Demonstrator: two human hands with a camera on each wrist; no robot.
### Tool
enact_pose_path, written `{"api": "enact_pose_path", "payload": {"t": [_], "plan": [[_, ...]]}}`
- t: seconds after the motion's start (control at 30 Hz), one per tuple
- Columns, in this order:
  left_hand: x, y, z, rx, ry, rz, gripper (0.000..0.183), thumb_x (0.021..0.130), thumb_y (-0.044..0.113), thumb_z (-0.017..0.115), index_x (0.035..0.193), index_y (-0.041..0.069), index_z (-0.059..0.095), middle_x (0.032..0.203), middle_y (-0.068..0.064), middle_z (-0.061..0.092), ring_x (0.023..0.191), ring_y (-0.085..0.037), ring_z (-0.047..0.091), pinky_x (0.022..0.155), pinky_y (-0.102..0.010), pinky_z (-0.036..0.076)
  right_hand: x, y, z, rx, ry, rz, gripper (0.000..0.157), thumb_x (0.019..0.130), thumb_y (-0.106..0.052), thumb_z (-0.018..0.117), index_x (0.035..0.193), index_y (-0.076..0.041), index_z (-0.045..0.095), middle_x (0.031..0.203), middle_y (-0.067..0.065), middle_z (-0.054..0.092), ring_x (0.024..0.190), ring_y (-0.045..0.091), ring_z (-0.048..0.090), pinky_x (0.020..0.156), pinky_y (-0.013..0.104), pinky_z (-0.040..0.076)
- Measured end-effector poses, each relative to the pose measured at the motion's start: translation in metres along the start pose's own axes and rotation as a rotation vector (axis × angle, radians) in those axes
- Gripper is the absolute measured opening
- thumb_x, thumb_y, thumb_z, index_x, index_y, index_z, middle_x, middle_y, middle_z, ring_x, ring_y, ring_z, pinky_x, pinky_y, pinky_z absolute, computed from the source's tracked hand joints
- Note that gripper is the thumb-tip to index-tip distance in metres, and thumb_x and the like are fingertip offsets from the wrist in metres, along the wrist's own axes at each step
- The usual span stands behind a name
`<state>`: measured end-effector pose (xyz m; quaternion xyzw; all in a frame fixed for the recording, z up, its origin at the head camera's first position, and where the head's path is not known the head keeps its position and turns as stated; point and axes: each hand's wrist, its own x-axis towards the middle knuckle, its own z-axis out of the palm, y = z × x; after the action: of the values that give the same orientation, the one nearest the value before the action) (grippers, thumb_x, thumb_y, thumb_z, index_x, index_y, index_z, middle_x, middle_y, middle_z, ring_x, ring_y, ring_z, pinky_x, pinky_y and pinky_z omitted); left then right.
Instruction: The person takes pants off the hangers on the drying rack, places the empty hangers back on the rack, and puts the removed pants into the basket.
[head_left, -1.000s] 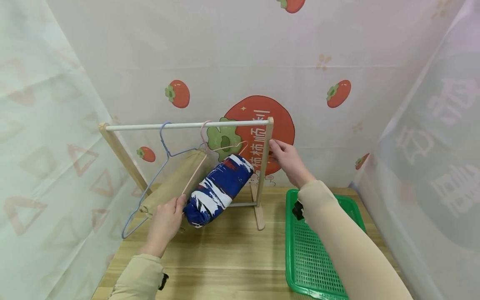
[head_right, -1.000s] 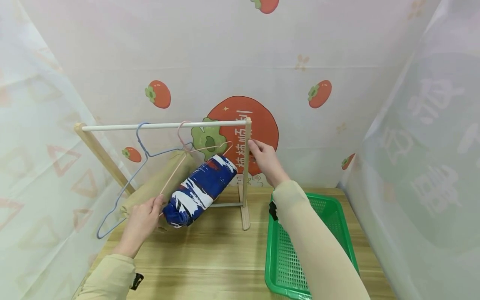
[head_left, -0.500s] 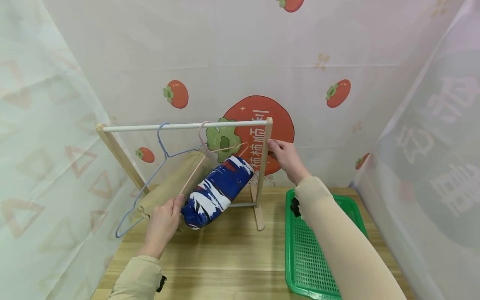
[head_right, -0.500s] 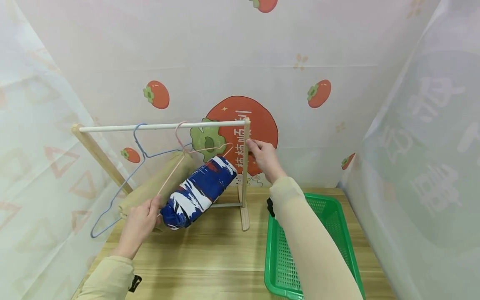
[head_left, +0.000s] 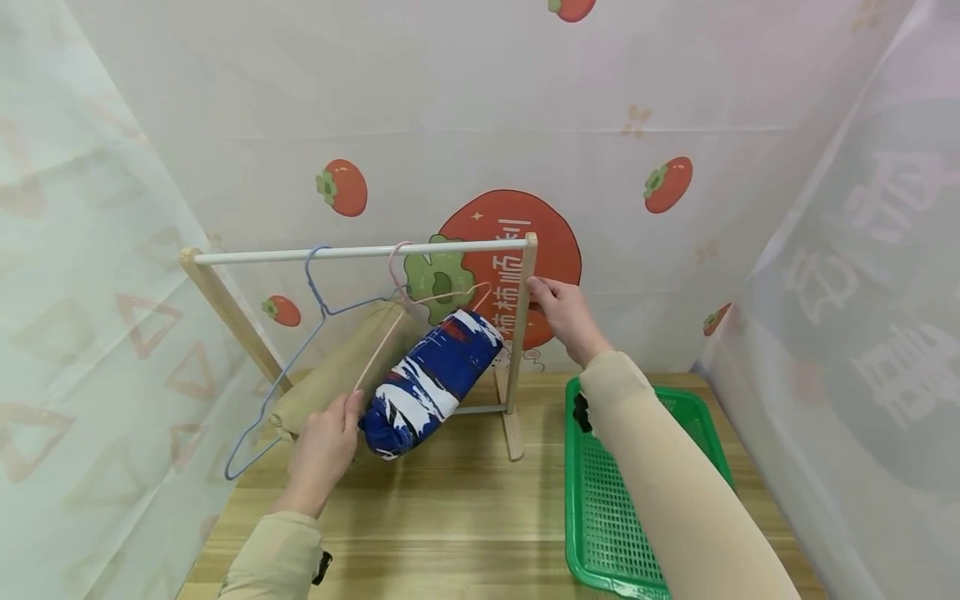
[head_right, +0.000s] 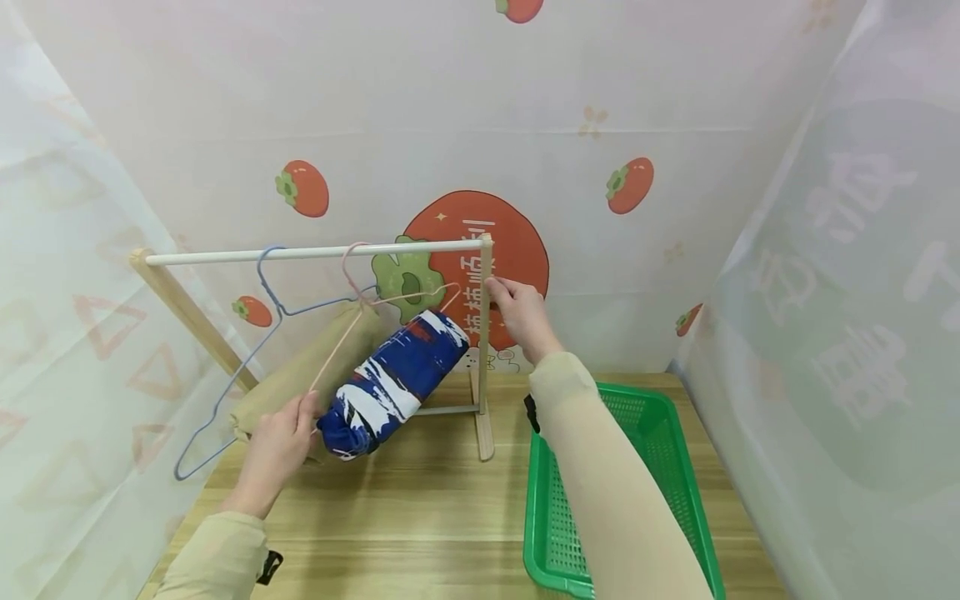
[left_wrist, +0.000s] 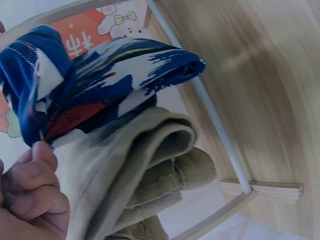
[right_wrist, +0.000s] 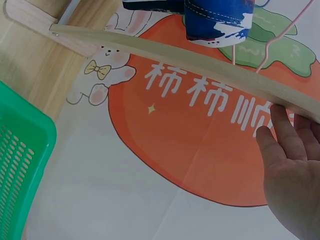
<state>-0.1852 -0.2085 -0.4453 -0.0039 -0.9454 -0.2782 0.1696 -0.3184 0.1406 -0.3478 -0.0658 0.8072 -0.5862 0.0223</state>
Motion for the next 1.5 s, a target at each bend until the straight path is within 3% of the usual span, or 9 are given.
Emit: {"api": "enact_pose_path", "payload": {"t": [0.2,0.43,0.57,0.83,0.93,1.07,1.2,1.33,1.5], "plan": [[0.000,-0.005,-0.003,-0.046,0.027,0.005,0.047,0.112,0.039,0.040,0.091,0.005,0.064,0.072,-0.011,0.065,0.066,-0.032,0.062,0.061,-0.050,0.051,0.001,0.000,0.001,-0.021,0.006,-0.003,0.055,0.105,-0.051,0.048,0.149,-0.019,0.054,0.141,0.006,0.061,0.133,0.026,0.057,0.119,0.056,0.032],[0.003,-0.001,-0.011,-0.019,-0.086,-0.043,0.053,0.112,0.044,0.031,0.091,0.005,0.061,0.066,-0.006,0.055,0.058,-0.024,0.053,0.053,-0.038,0.043,0.001,0.001,0.001,-0.023,-0.001,0.002,0.056,0.104,-0.053,0.048,0.150,-0.020,0.053,0.142,0.006,0.061,0.133,0.026,0.057,0.120,0.057,0.030],[0.006,0.000,-0.012,-0.007,-0.131,-0.061,0.058,0.111,0.049,0.028,0.088,0.008,0.061,0.061,-0.002,0.059,0.055,-0.020,0.057,0.058,-0.045,0.049,0.001,0.001,0.001,-0.030,0.000,0.003,0.057,0.104,-0.054,0.049,0.149,-0.020,0.054,0.142,0.005,0.061,0.133,0.025,0.057,0.120,0.057,0.030],[0.014,0.004,-0.011,0.067,-0.124,-0.112,0.069,0.106,0.062,0.025,0.078,0.011,0.060,0.073,-0.012,0.068,0.078,-0.038,0.070,0.074,-0.059,0.052,0.002,0.004,0.001,-0.050,-0.003,-0.021,0.055,0.105,-0.053,0.048,0.149,-0.020,0.053,0.142,0.005,0.061,0.133,0.025,0.057,0.119,0.056,0.033],[0.015,0.004,-0.010,0.082,-0.113,-0.063,0.070,0.108,0.060,0.026,0.082,0.005,0.061,0.080,-0.021,0.070,0.081,-0.046,0.070,0.077,-0.063,0.052,0.002,0.005,0.001,-0.052,0.000,-0.020,0.056,0.105,-0.053,0.048,0.150,-0.020,0.053,0.143,0.005,0.060,0.133,0.025,0.057,0.119,0.056,0.032],[0.013,0.001,-0.006,0.068,-0.052,0.053,0.052,0.112,0.041,0.037,0.082,0.004,0.056,0.079,-0.029,0.067,0.081,-0.052,0.069,0.072,-0.066,0.051,0.002,0.005,0.001,-0.053,0.001,-0.023,0.056,0.105,-0.053,0.048,0.150,-0.019,0.053,0.143,0.005,0.060,0.133,0.026,0.057,0.119,0.055,0.033],[0.011,0.000,-0.008,0.028,-0.075,0.059,0.043,0.112,0.038,0.039,0.087,0.006,0.055,0.064,-0.012,0.061,0.061,-0.033,0.064,0.061,-0.055,0.051,0.002,0.004,0.001,-0.049,0.004,-0.026,0.057,0.105,-0.054,0.048,0.150,-0.019,0.053,0.144,0.005,0.060,0.133,0.026,0.058,0.119,0.055,0.033],[0.010,0.001,-0.012,-0.033,-0.146,0.019,0.046,0.112,0.043,0.036,0.092,0.007,0.056,0.061,-0.002,0.060,0.055,-0.016,0.058,0.061,-0.044,0.050,0.001,0.004,0.001,-0.053,0.007,-0.026,0.057,0.105,-0.053,0.047,0.150,-0.019,0.052,0.144,0.006,0.060,0.132,0.026,0.058,0.118,0.054,0.034],[0.010,0.001,-0.016,-0.080,-0.172,0.034,0.047,0.112,0.043,0.036,0.091,0.007,0.057,0.058,-0.001,0.058,0.051,-0.013,0.056,0.059,-0.038,0.048,0.000,0.002,0.002,-0.060,0.006,-0.022,0.057,0.106,-0.052,0.046,0.152,-0.018,0.050,0.146,0.007,0.058,0.132,0.026,0.059,0.118,0.054,0.035]]}}
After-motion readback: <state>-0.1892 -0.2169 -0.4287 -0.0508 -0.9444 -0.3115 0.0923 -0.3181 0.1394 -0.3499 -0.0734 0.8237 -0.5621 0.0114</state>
